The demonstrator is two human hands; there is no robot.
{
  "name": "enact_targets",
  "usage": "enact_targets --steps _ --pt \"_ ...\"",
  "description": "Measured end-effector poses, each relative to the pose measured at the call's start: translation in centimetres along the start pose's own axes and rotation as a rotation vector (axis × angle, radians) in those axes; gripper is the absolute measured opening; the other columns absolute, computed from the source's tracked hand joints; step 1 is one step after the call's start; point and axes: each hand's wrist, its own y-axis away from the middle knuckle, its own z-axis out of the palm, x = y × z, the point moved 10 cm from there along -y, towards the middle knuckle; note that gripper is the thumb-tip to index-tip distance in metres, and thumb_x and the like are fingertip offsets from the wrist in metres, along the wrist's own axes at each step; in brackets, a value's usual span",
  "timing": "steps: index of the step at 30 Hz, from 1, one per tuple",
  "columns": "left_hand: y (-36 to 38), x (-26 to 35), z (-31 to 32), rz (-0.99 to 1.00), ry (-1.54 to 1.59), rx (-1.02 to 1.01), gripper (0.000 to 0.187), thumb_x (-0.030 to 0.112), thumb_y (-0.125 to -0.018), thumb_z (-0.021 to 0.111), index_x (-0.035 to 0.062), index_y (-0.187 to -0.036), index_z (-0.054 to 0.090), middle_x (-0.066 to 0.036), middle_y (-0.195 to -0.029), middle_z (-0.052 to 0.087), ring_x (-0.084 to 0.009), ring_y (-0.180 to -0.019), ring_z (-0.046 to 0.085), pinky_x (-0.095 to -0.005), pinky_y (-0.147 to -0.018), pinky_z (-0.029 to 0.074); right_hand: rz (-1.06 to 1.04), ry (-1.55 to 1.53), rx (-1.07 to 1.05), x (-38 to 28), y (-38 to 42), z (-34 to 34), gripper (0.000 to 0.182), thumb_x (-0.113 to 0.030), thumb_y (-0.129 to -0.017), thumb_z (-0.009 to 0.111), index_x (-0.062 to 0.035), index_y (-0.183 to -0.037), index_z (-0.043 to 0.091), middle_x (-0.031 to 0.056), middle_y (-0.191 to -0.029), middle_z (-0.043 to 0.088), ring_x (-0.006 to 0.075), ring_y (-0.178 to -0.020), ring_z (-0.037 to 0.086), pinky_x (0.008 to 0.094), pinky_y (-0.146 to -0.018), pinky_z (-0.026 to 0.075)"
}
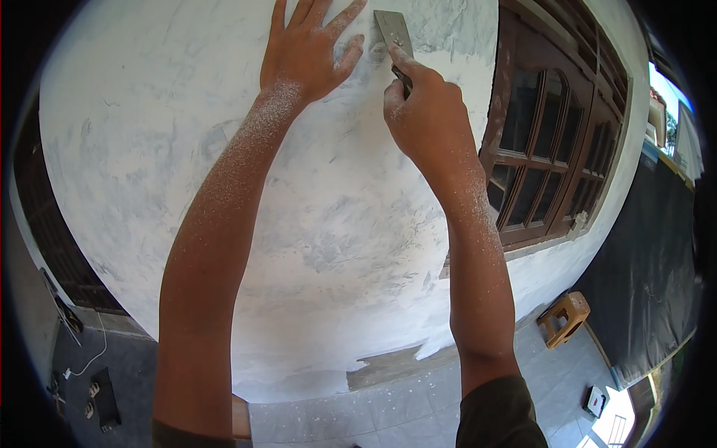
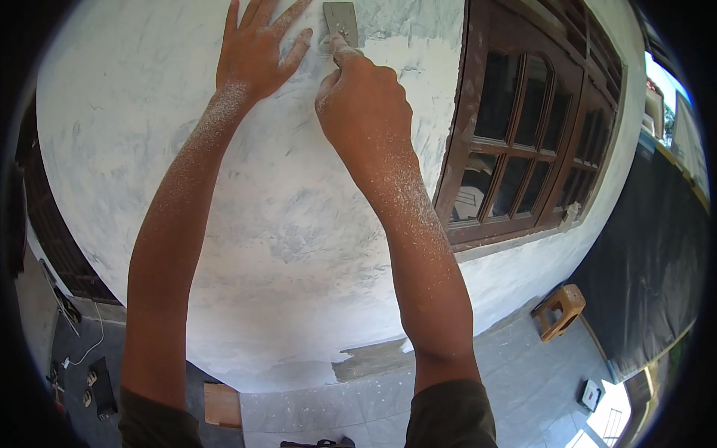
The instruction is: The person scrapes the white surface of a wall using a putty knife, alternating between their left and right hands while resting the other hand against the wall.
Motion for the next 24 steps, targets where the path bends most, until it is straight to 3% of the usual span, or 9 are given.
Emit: enact_targets --steps 3,8,13,18,24 --pt "0.1 0.1 0.1 -0.003 0.008 -0.006 0.062 0.040 -0.097 0.056 0.0181 -0.154 0.043 -0.015 -0.166 0.025 -0.0304 -0.155 0.019 -0.0558 -0.126 0.008 -0.005 0.000 -0.029 0.6 2.9 1.0 0.041 -0.010 -0.094 0.059 -0.0051 -0.135 0.064 0.0252 -0.093 0.074 0.0384 -0.084 0.075 0.0452 -0.077 0.062" --pt "0.1 0.2 0.1 0.017 -0.006 -0.009 0.062 0.040 -0.097 0.056 0.0179 -0.154 0.043 -0.016 -0.166 0.026 -0.0309 -0.155 0.020 -0.0560 -0.126 0.009 -0.030 -0.053 0.038 -0.5 -2.6 -0.3 0.039 -0.012 -0.096 0.056 -0.0063 -0.133 0.065 0.0248 -0.097 0.074 0.0395 -0.086 0.074 0.0482 -0.080 0.061" --pt "0.1 0.2 -0.1 0.000 0.027 -0.018 0.062 0.040 -0.097 0.055 0.0175 -0.154 0.043 -0.015 -0.166 0.026 -0.0310 -0.155 0.019 -0.0562 -0.126 0.010 0.035 0.005 -0.070 0.9 3.3 1.3 0.043 -0.009 -0.095 0.055 -0.0095 -0.137 0.063 0.0243 -0.091 0.074 0.0386 -0.078 0.074 0.0475 -0.076 0.061" --pt "-0.1 0.1 0.2 -0.002 0.024 -0.023 0.062 0.040 -0.097 0.054 0.0176 -0.154 0.043 -0.015 -0.166 0.026 -0.0305 -0.155 0.019 -0.0560 -0.126 0.009 -0.058 -0.016 0.083 -0.4 -2.0 -0.3 0.040 -0.012 -0.095 0.056 -0.0067 -0.134 0.065 0.0245 -0.092 0.074 0.0388 -0.082 0.074 0.0469 -0.076 0.062" --pt "0.0 0.3 0.2 0.013 0.022 -0.007 0.063 0.042 -0.098 0.052 0.0180 -0.155 0.041 -0.015 -0.166 0.025 -0.0300 -0.156 0.018 -0.0559 -0.126 0.008 -0.028 -0.008 0.047 0.2 2.7 0.8 0.040 -0.013 -0.096 0.055 -0.0049 -0.134 0.064 0.0237 -0.093 0.074 0.0389 -0.079 0.074 0.0460 -0.076 0.062"
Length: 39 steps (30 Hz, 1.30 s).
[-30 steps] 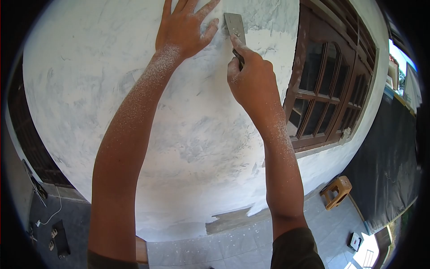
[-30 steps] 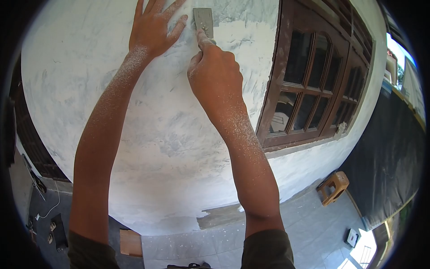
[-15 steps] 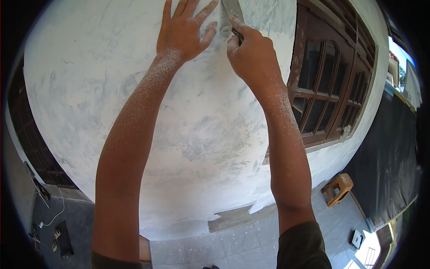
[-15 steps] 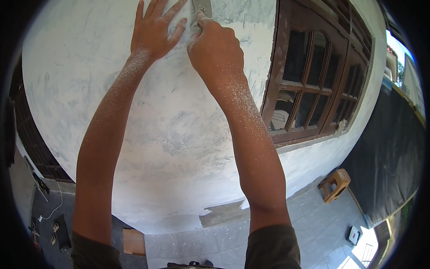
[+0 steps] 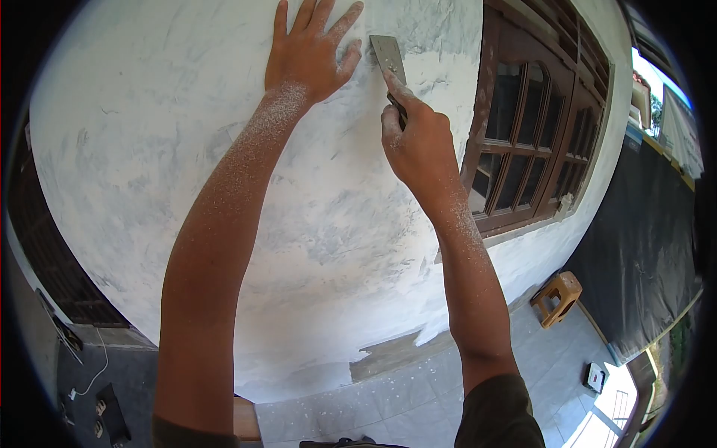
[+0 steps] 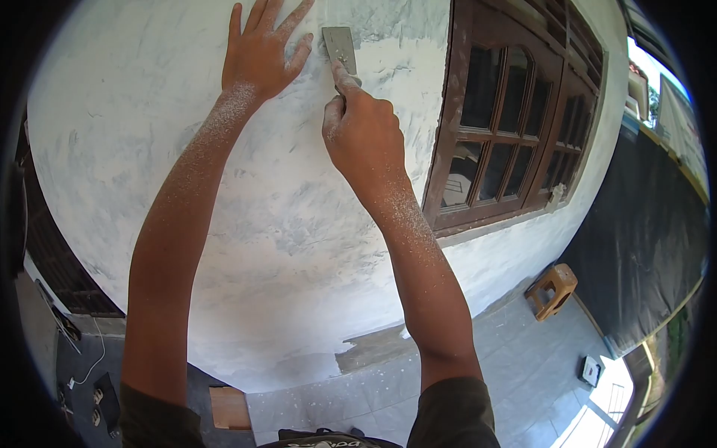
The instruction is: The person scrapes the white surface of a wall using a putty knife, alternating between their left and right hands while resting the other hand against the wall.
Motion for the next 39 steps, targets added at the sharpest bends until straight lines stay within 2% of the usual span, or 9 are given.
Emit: enact_targets --steps 5,11,14,18,21,24,27,32,39 --pt "-0.1 -0.1 0.2 0.001 0.003 -0.029 0.064 0.044 -0.099 0.050 0.0177 -0.156 0.039 -0.015 -0.167 0.023 -0.0294 -0.156 0.015 -0.0559 -0.126 0.006 0.031 -0.052 0.044 -0.8 -5.1 -0.8 0.041 -0.015 -0.097 0.053 -0.0044 -0.135 0.064 0.0259 -0.099 0.073 0.0374 -0.085 0.075 0.0464 -0.082 0.060" --pt "-0.2 -0.1 0.5 0.006 0.008 -0.047 0.065 0.046 -0.100 0.047 0.0173 -0.157 0.037 -0.015 -0.168 0.021 -0.0290 -0.157 0.013 -0.0552 -0.126 0.003 -0.102 -0.063 0.015 0.1 -4.2 -0.2 0.050 -0.021 -0.099 0.049 -0.0026 -0.145 0.052 0.0287 -0.110 0.071 0.0461 -0.096 0.071 0.0460 -0.092 0.056" --pt "-0.2 0.0 0.6 -0.001 -0.001 -0.020 0.064 0.046 -0.100 0.047 0.0174 -0.157 0.038 -0.015 -0.168 0.021 -0.0287 -0.157 0.013 -0.0549 -0.127 0.004 0.037 -0.061 0.008 0.7 -4.5 -0.4 0.053 -0.020 -0.098 0.051 -0.0009 -0.148 0.047 0.0289 -0.113 0.070 0.0458 -0.102 0.070 0.0455 -0.096 0.054" --pt "0.0 -0.3 0.6 -0.012 -0.002 -0.034 0.064 0.045 -0.100 0.046 0.0175 -0.157 0.038 -0.014 -0.168 0.020 -0.0280 -0.157 0.012 -0.0540 -0.127 0.004 -0.005 -0.118 0.139 0.6 -3.7 -1.3 0.051 -0.018 -0.098 0.053 0.0006 -0.145 0.051 0.0296 -0.112 0.070 0.0433 -0.102 0.071 0.0443 -0.095 0.055" --pt "0.0 -0.2 0.5 -0.009 0.004 -0.034 0.064 0.045 -0.100 0.045 0.0177 -0.157 0.037 -0.014 -0.168 0.020 -0.0279 -0.157 0.012 -0.0536 -0.127 0.004 -0.028 -0.132 0.172 0.9 -2.8 -1.1 0.048 -0.017 -0.098 0.055 0.0006 -0.142 0.055 0.0285 -0.105 0.072 0.0385 -0.094 0.074 0.0422 -0.089 0.057" --pt "0.0 -0.2 0.6 -0.013 0.003 -0.039 0.064 0.045 -0.100 0.045 0.0175 -0.157 0.037 -0.014 -0.168 0.020 -0.0282 -0.157 0.012 -0.0535 -0.127 0.004 0.097 -0.146 0.124 0.7 0.1 -0.1 0.043 -0.016 -0.099 0.055 -0.0040 -0.140 0.059 0.0258 -0.090 0.073 0.0334 -0.076 0.075 0.0413 -0.078 0.060" --pt "0.1 0.0 0.6 -0.002 0.004 -0.018 0.063 0.043 -0.099 0.046 0.0170 -0.157 0.038 -0.015 -0.168 0.021 -0.0287 -0.157 0.013 -0.0537 -0.127 0.005 0.114 -0.013 0.059 0.1 1.5 0.6 0.041 -0.014 -0.099 0.054 -0.0055 -0.138 0.061 0.0267 -0.090 0.073 0.0353 -0.077 0.075 0.0441 -0.076 0.060" --pt "-0.1 -0.1 0.3 -0.023 0.039 -0.060 0.063 0.041 -0.098 0.050 0.0164 -0.156 0.040 -0.015 -0.167 0.023 -0.0295 -0.156 0.014 -0.0546 -0.126 0.005 0.011 0.028 0.127 -1.2 -4.8 -1.5 0.036 -0.015 -0.099 0.053 -0.0056 -0.131 0.066 0.0213 -0.087 0.074 0.0387 -0.080 0.074 0.0485 -0.076 0.061" --pt "0.1 -0.2 0.0 -0.015 0.016 0.008 0.062 0.039 -0.096 0.055 0.0149 -0.152 0.046 -0.016 -0.166 0.027 -0.0314 -0.155 0.018 -0.0549 -0.126 0.009 0.130 0.039 -0.045 0.1 -0.3 -0.7 0.035 -0.015 -0.098 0.054 -0.0056 -0.129 0.067 0.0232 -0.091 0.074 0.0399 -0.082 0.074 0.0490 -0.077 0.060"
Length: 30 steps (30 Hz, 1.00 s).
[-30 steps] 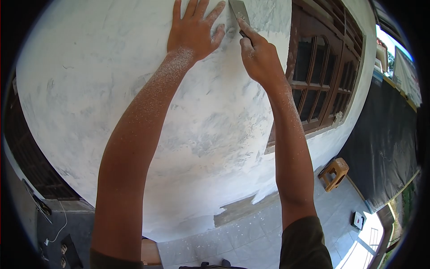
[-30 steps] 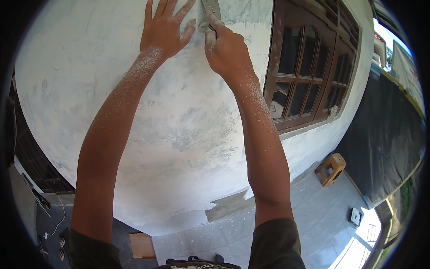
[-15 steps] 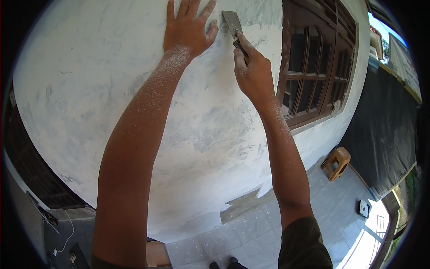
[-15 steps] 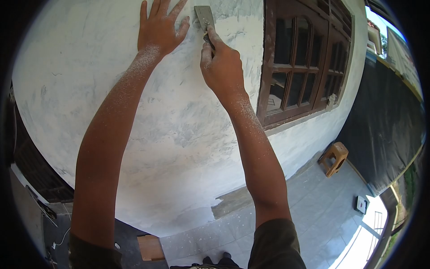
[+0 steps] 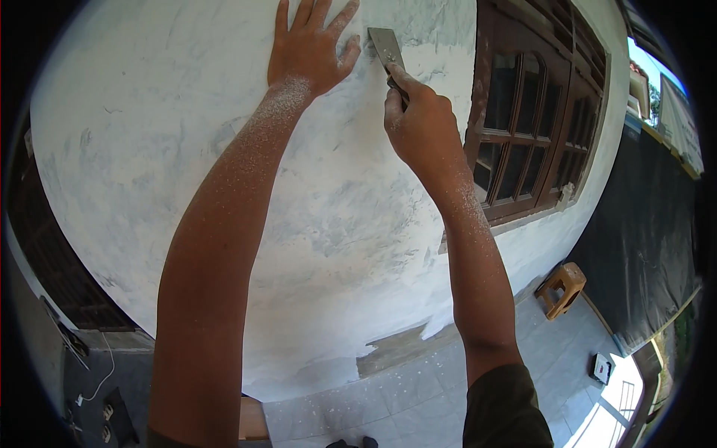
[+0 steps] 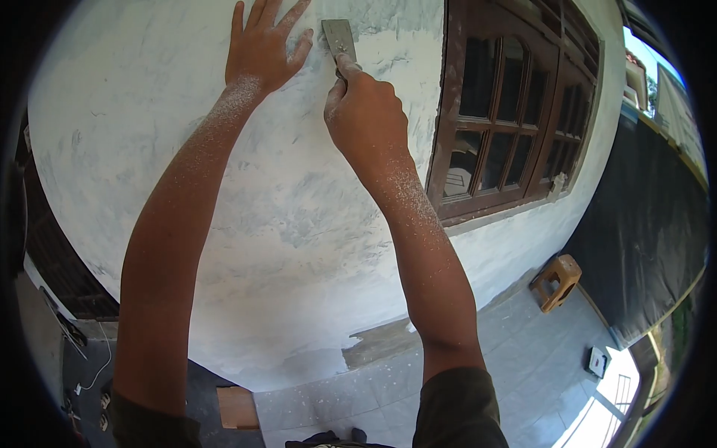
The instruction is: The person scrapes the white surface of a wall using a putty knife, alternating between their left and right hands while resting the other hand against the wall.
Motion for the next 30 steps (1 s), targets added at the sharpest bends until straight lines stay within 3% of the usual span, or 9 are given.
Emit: enact_targets --steps 4,8,14,20,22,28,30 --pt "0.0 0.2 -0.4 0.000 -0.003 -0.004 0.062 0.039 -0.095 0.057 0.0150 -0.152 0.046 -0.016 -0.165 0.028 -0.0311 -0.155 0.020 -0.0548 -0.126 0.009 -0.126 -0.030 0.108 -1.2 -3.1 -0.9 0.035 -0.014 -0.098 0.054 -0.0055 -0.129 0.067 0.0230 -0.091 0.074 0.0399 -0.083 0.074 0.0488 -0.079 0.061" --pt "0.0 0.1 -0.2 0.011 0.007 0.017 0.062 0.038 -0.095 0.058 0.0149 -0.151 0.047 -0.017 -0.165 0.029 -0.0316 -0.154 0.021 -0.0549 -0.126 0.011 -0.040 0.005 -0.019 -0.3 0.0 -0.2 0.036 -0.013 -0.097 0.055 -0.0063 -0.130 0.067 0.0236 -0.090 0.074 0.0388 -0.081 0.074 0.0478 -0.078 0.061" --pt "0.0 0.1 -0.4 -0.001 0.033 -0.009 0.063 0.037 -0.094 0.059 0.0151 -0.152 0.046 -0.017 -0.165 0.029 -0.0314 -0.155 0.021 -0.0551 -0.126 0.011 -0.068 -0.091 0.056 -1.0 -3.6 -0.9 0.036 -0.014 -0.098 0.055 -0.0064 -0.131 0.067 0.0229 -0.093 0.074 0.0386 -0.083 0.074 0.0472 -0.079 0.061" --pt "0.1 0.1 -0.3 0.004 -0.008 0.008 0.064 0.039 -0.095 0.059 0.0154 -0.153 0.045 -0.017 -0.165 0.028 -0.0307 -0.155 0.020 -0.0551 -0.126 0.011 -0.064 0.055 -0.003 -0.3 -1.1 -0.1 0.037 -0.014 -0.097 0.055 -0.0052 -0.131 0.066 0.0225 -0.096 0.075 0.0372 -0.086 0.075 0.0461 -0.079 0.062" --pt "0.0 0.1 -0.3 -0.003 -0.001 -0.020 0.063 0.039 -0.096 0.058 0.0163 -0.153 0.044 -0.016 -0.165 0.027 -0.0300 -0.155 0.019 -0.0549 -0.126 0.010 -0.120 -0.013 0.079 -1.3 -3.1 -0.8 0.037 -0.014 -0.097 0.056 -0.0057 -0.132 0.066 0.0231 -0.097 0.074 0.0372 -0.087 0.075 0.0461 -0.080 0.062" --pt "0.0 0.0 0.3 0.012 -0.011 -0.013 0.064 0.042 -0.097 0.055 0.0173 -0.155 0.042 -0.015 -0.167 0.024 -0.0292 -0.156 0.017 -0.0547 -0.126 0.008 -0.133 -0.009 0.071 -1.7 -2.7 -1.2 0.037 -0.014 -0.097 0.056 -0.0065 -0.132 0.066 0.0233 -0.099 0.074 0.0383 -0.089 0.074 0.0482 -0.081 0.061" --pt "0.1 0.1 0.5 0.006 -0.015 -0.028 0.064 0.043 -0.098 0.054 0.0176 -0.155 0.041 -0.014 -0.167 0.023 -0.0290 -0.156 0.016 -0.0546 -0.126 0.007 -0.064 0.039 -0.034 -0.9 -1.6 -0.2 0.038 -0.014 -0.097 0.055 -0.0065 -0.132 0.066 0.0240 -0.098 0.074 0.0387 -0.090 0.074 0.0481 -0.081 0.061"
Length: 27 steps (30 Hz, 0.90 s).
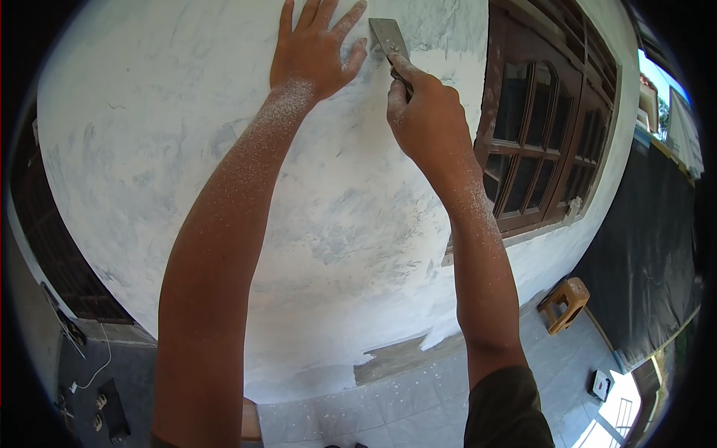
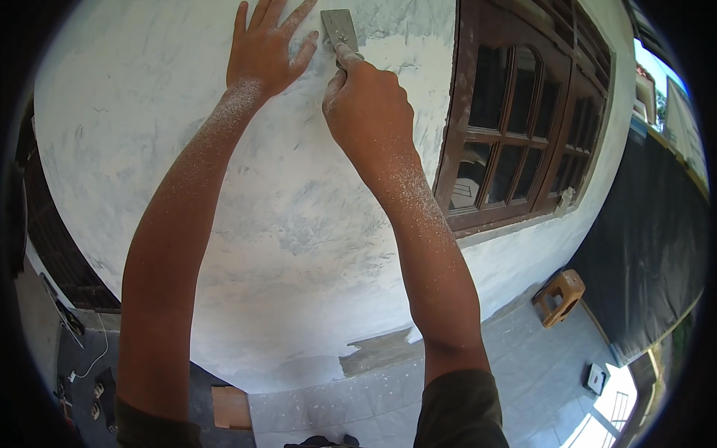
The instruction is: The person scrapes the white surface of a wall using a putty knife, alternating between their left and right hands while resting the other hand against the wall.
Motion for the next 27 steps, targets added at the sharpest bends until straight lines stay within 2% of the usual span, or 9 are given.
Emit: enact_targets --steps 6,8,10,14,20,22,24,26,27 --pt "-0.3 0.0 0.1 0.002 -0.036 -0.014 0.065 0.044 -0.099 0.051 0.0182 -0.157 0.038 -0.014 -0.168 0.020 -0.0288 -0.156 0.014 -0.0539 -0.127 0.006 -0.049 -0.051 0.103 -1.0 -2.9 -0.8 0.038 -0.014 -0.097 0.054 -0.0049 -0.132 0.065 0.0233 -0.097 0.074 0.0386 -0.090 0.074 0.0479 -0.083 0.061" --pt "-0.4 -0.2 0.2 -0.006 -0.026 -0.024 0.064 0.044 -0.100 0.050 0.0181 -0.157 0.037 -0.015 -0.168 0.019 -0.0289 -0.156 0.014 -0.0538 -0.127 0.006 -0.074 -0.038 0.148 -0.3 -1.0 -0.3 0.038 -0.018 -0.098 0.055 -0.0070 -0.133 0.066 0.0246 -0.099 0.073 0.0374 -0.081 0.074 0.0439 -0.080 0.059" --pt "-1.2 -0.2 0.0 0.037 -0.064 0.005 0.063 0.042 -0.101 0.048 0.0177 -0.158 0.035 -0.016 -0.168 0.021 -0.0293 -0.156 0.014 -0.0531 -0.127 0.006 -0.044 -0.047 0.133 0.0 -0.7 0.1 0.038 -0.018 -0.098 0.054 -0.0073 -0.133 0.066 0.0246 -0.099 0.073 0.0378 -0.082 0.074 0.0443 -0.081 0.059" --pt "-3.2 -0.9 0.4 0.004 -0.057 -0.034 0.062 0.041 -0.102 0.046 0.0179 -0.158 0.035 -0.016 -0.167 0.021 -0.0292 -0.156 0.015 -0.0522 -0.127 0.005 -0.019 -0.061 0.131 -1.3 -4.0 -1.0 0.038 -0.017 -0.098 0.054 -0.0076 -0.133 0.066 0.0251 -0.098 0.073 0.0384 -0.083 0.074 0.0445 -0.083 0.059" --pt "-2.7 -0.6 0.2 -0.003 -0.039 0.003 0.061 0.040 -0.102 0.046 0.0184 -0.158 0.034 -0.016 -0.167 0.020 -0.0295 -0.156 0.015 -0.0522 -0.127 0.006 -0.014 -0.020 0.093 0.0 -0.7 -0.2 0.038 -0.016 -0.097 0.054 -0.0063 -0.132 0.066 0.0250 -0.096 0.073 0.0383 -0.082 0.074 0.0444 -0.083 0.059" --pt "-2.8 -0.9 0.2 -0.016 -0.052 0.000 0.061 0.041 -0.102 0.046 0.0191 -0.158 0.034 -0.016 -0.167 0.021 -0.0295 -0.156 0.015 -0.0524 -0.127 0.006 -0.041 -0.075 0.109 -0.7 -2.1 -0.6 0.039 -0.014 -0.097 0.054 -0.0044 -0.133 0.065 0.0252 -0.102 0.073 0.0404 -0.094 0.073 0.0491 -0.084 0.060" --pt "-2.7 -0.8 0.3 -0.013 -0.063 -0.014 0.062 0.042 -0.102 0.045 0.0194 -0.159 0.034 -0.016 -0.168 0.020 -0.0292 -0.156 0.015 -0.0523 -0.127 0.005 -0.001 -0.097 0.075 -0.4 -3.6 -0.5 0.039 -0.015 -0.097 0.054 -0.0049 -0.133 0.064 0.0251 -0.102 0.073 0.0403 -0.094 0.073 0.0493 -0.085 0.060" --pt "-2.9 -0.8 0.5 -0.007 -0.072 -0.018 0.062 0.043 -0.102 0.045 0.0196 -0.159 0.033 -0.016 -0.168 0.020 -0.0290 -0.156 0.014 -0.0522 -0.127 0.005 -0.075 -0.052 0.163 -0.8 -3.8 -1.0 0.039 -0.015 -0.097 0.053 -0.0074 -0.134 0.065 0.0231 -0.095 0.074 0.0323 -0.073 0.074 0.0395 -0.074 0.060" --pt "-2.8 -0.8 0.6 -0.002 -0.075 0.002 0.062 0.044 -0.103 0.045 0.0199 -0.159 0.033 -0.016 -0.168 0.019 -0.0288 -0.156 0.014 -0.0520 -0.127 0.005 -0.052 -0.064 0.142 -0.3 -3.1 -0.7 0.040 -0.015 -0.097 0.053 -0.0076 -0.134 0.065 0.0234 -0.095 0.074 0.0329 -0.074 0.074 0.0395 -0.075 0.059"
